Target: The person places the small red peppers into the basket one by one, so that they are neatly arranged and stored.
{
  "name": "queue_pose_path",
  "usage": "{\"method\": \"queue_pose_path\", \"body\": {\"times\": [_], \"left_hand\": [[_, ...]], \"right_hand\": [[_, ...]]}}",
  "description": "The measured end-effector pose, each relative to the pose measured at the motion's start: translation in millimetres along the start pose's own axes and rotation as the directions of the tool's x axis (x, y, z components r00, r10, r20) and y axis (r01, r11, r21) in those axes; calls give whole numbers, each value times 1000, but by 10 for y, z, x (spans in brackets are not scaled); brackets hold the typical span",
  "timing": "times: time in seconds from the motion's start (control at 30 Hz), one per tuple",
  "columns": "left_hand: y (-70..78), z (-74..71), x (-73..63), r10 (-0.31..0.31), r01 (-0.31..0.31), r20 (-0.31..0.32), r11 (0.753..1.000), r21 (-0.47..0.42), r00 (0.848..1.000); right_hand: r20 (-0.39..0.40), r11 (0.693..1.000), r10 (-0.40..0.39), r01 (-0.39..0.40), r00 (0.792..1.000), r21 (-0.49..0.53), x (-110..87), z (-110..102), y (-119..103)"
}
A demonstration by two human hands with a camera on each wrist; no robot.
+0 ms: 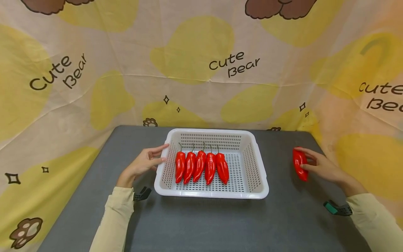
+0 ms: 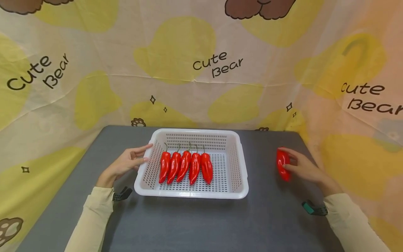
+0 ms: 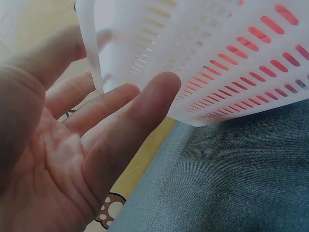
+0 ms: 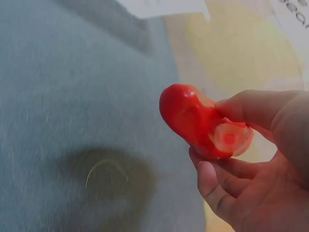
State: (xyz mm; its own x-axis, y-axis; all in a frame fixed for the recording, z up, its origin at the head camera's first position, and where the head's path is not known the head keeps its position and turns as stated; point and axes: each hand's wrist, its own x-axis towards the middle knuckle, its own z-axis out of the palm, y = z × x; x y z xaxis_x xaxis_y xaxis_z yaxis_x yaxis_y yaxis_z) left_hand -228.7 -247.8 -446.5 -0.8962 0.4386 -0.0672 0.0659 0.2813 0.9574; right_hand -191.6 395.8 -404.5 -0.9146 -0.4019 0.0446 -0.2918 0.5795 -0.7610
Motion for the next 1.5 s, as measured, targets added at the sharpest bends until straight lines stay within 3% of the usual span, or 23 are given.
{"method": "queue_pose_path", "body": {"times": [0.47,0.83,1.2,1.5], "left_hand": [[24,1,1,4,-3,7,1000,-14,1000],[8,4,2,-10,10,4,1000,-11,1000],[19,10,4,-8,8,4,1000,-9,1000],[9,1,11,12,-11,11,999,-34,1000]], "right_hand": [[-4,995,-89,89,996,43,197,178,-329],[-3,997,-71,71,997,15,311,267,-515],[33,995,-73,70,997,70,401,376,-693],[48,990,-114,110,992,86,488,476,-783]]}}
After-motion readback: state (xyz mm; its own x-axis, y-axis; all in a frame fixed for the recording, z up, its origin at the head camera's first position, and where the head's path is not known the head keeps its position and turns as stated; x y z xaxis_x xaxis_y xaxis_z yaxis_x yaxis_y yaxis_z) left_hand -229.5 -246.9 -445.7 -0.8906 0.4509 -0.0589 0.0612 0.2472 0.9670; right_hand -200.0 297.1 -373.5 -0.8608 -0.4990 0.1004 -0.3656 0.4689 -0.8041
